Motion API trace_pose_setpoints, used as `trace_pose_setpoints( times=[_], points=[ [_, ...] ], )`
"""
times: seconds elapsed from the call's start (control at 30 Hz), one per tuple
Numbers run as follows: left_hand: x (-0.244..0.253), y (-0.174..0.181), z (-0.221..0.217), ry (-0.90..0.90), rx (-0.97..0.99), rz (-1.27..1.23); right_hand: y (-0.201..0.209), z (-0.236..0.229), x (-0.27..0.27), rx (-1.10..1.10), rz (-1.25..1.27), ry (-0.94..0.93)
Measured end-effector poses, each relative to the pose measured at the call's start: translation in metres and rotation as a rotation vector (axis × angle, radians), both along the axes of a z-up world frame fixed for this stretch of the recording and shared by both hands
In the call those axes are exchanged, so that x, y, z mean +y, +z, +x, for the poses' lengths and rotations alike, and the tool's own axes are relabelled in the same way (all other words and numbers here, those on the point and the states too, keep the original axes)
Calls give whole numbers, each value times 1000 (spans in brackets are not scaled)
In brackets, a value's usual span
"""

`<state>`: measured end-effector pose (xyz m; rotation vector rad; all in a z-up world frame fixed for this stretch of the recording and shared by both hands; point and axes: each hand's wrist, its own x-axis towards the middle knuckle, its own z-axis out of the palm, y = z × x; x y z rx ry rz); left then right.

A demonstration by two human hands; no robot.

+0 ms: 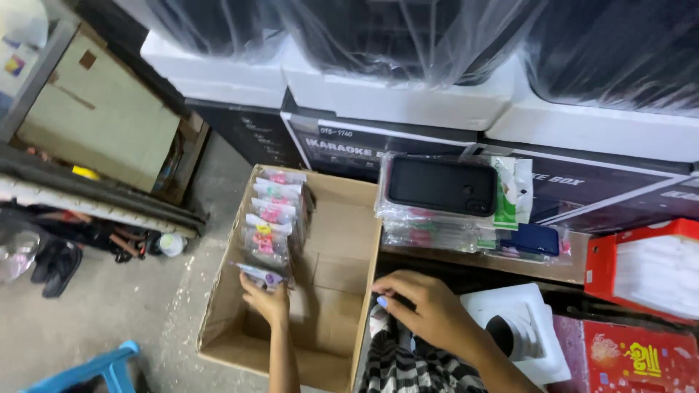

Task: The person is packing mobile phone cases into plastic sleeves and organizing them in boxes.

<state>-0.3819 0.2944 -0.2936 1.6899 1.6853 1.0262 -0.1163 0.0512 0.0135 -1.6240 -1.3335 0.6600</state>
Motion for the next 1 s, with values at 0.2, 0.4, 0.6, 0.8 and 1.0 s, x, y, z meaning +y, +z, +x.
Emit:
trace_pose_setpoints(
  times=[0.2, 0.4, 0.6, 0.8, 1.0],
  points=[
    [21, -12, 11, 85, 184, -90, -23, -2, -26, 48, -65, -119],
    [29, -25, 15, 128, 198, -114, -37, 8, -65, 95, -66, -271],
    [-56, 52, 63, -131, 354, 543, -72, 34, -135, 223, -111, -535],
    [-82, 3, 159, -514, -93, 654, -108, 100, -247, 190, -101, -881],
    [-290, 86, 274, -1171, -383, 419, -140, 191, -376, 217, -97, -1308]
  ],
)
